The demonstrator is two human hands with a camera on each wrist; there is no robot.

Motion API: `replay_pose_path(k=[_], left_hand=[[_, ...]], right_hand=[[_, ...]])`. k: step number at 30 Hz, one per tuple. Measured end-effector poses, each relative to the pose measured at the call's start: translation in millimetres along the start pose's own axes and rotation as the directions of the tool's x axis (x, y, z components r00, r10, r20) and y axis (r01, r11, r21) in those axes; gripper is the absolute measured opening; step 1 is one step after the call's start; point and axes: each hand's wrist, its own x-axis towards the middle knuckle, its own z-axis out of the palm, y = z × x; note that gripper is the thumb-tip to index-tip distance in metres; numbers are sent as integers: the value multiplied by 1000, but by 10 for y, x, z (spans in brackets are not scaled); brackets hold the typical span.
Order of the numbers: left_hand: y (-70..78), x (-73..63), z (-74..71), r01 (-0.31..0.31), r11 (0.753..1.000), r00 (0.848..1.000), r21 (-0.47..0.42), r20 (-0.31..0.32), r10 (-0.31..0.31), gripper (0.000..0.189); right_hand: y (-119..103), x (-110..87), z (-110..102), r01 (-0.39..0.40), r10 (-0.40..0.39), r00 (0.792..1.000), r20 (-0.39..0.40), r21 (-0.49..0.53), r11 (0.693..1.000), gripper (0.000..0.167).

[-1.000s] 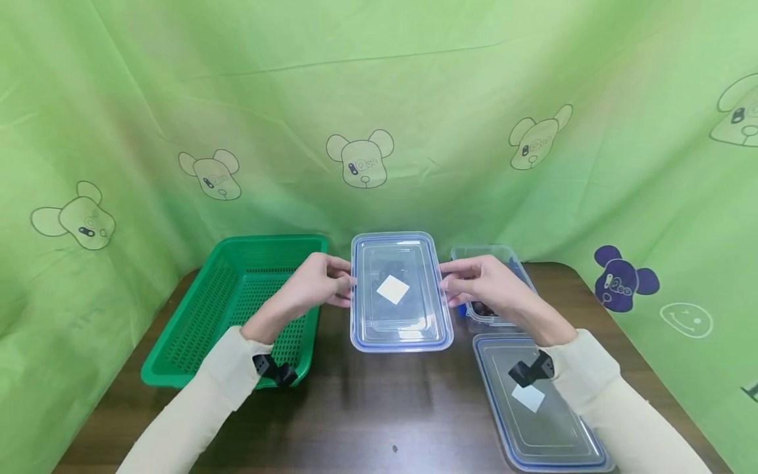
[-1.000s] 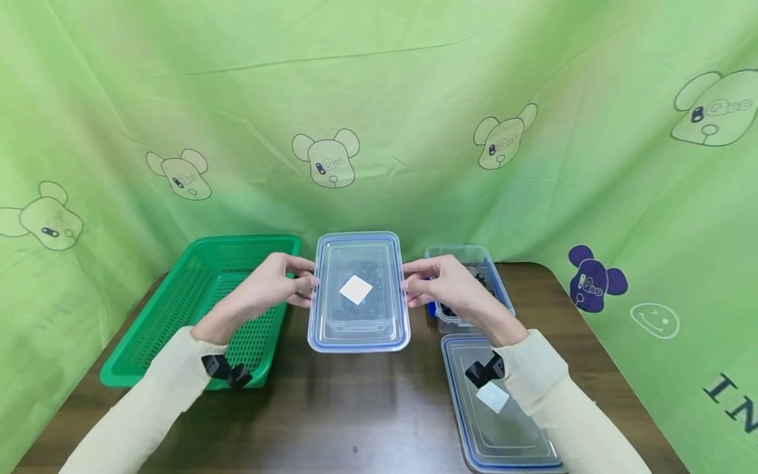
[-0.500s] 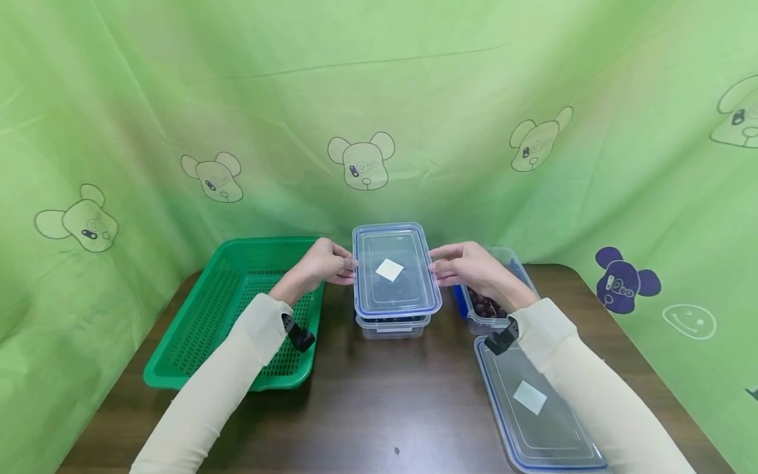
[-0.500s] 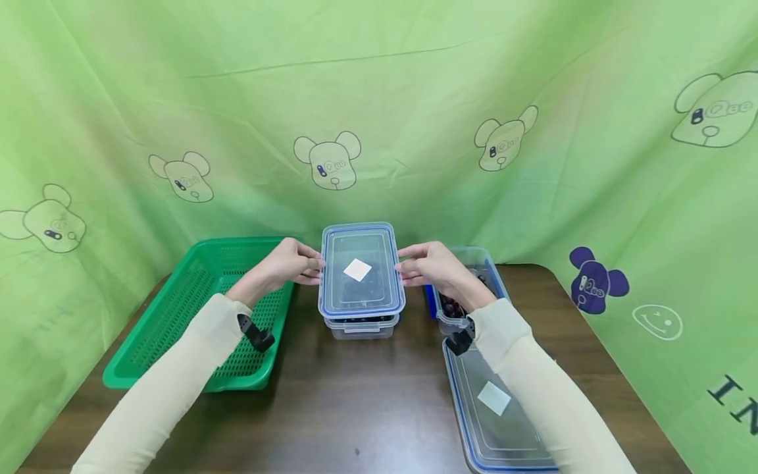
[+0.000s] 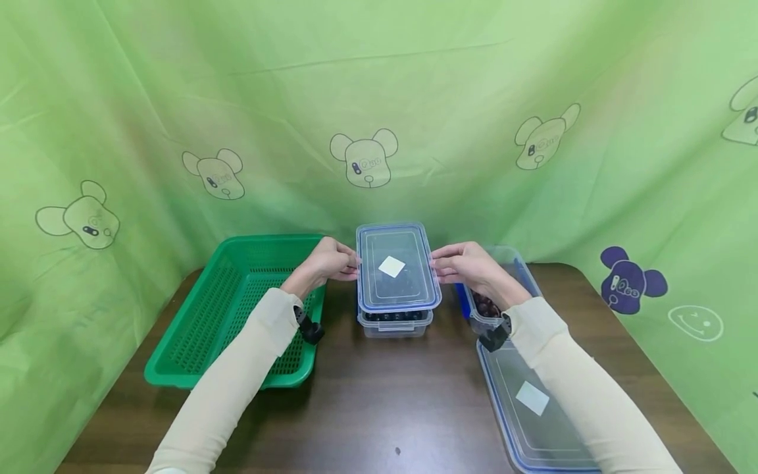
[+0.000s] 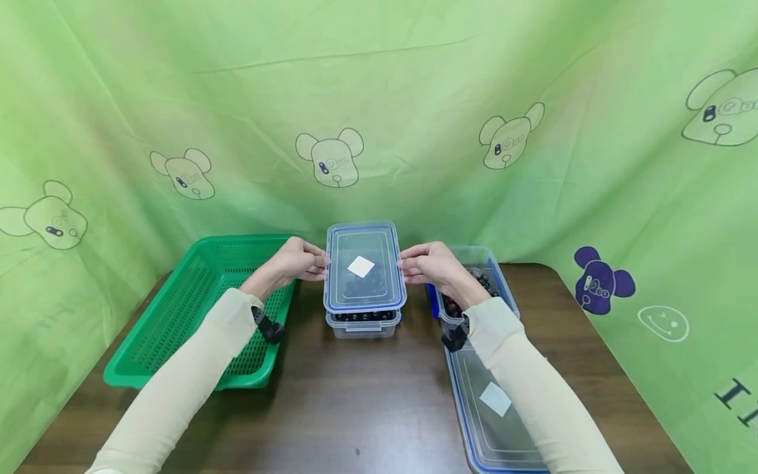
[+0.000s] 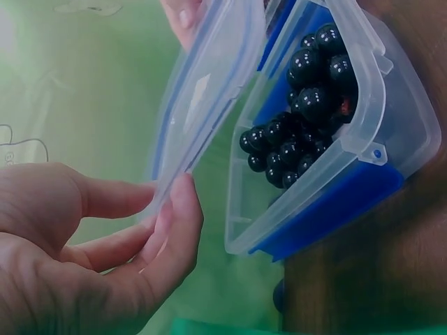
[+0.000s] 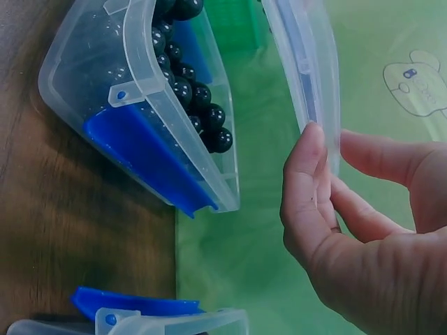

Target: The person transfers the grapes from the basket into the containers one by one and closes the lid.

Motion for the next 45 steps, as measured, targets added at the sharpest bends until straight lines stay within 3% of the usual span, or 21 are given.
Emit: replay_pose_path(k=[6,11,15,19,28,31,33,37,40,45], left_hand=[[3,-5,-9,-28,999,999,28,-27,29,28],[24,-59,-22,-127,990,988,53,-80,131,32],[60,-114,-42,-215,975,968,59,-123,221,27],[81,-168,-73,-282,952,939,120,-168,300,18],[58,-221,-186,-410,884,877,223,-169,449,14],[34,-215,-207,-435,872,866,223,-161,473,13],[14,-204,-214,-438,880,873,184,-144,465,12],[-28,-182,-211,-395,913,909,104,-100,404,14],[-63,-168,-197,-339,934,935,110,-74,348,17],[-104,-161,-161,-271,949,959,162,-32,280,26]], right_hand=[[-2,16,8,23,-22,1000,-9,51,998,48],[-7,3,9,87,-79,995,-55,146,985,40],[-20,-2,7,147,-130,984,-123,141,979,27],[-37,-13,12,185,-165,972,-166,110,977,13],[-101,-72,-12,229,-213,973,-84,292,929,13],[-89,-77,-29,241,-238,970,-52,348,906,15],[-70,-84,-40,246,-252,967,-34,376,893,16],[-28,-93,-48,248,-274,962,-2,427,870,19],[6,-82,-39,239,-274,962,11,454,858,21],[78,-52,9,209,-235,972,2,457,865,16]])
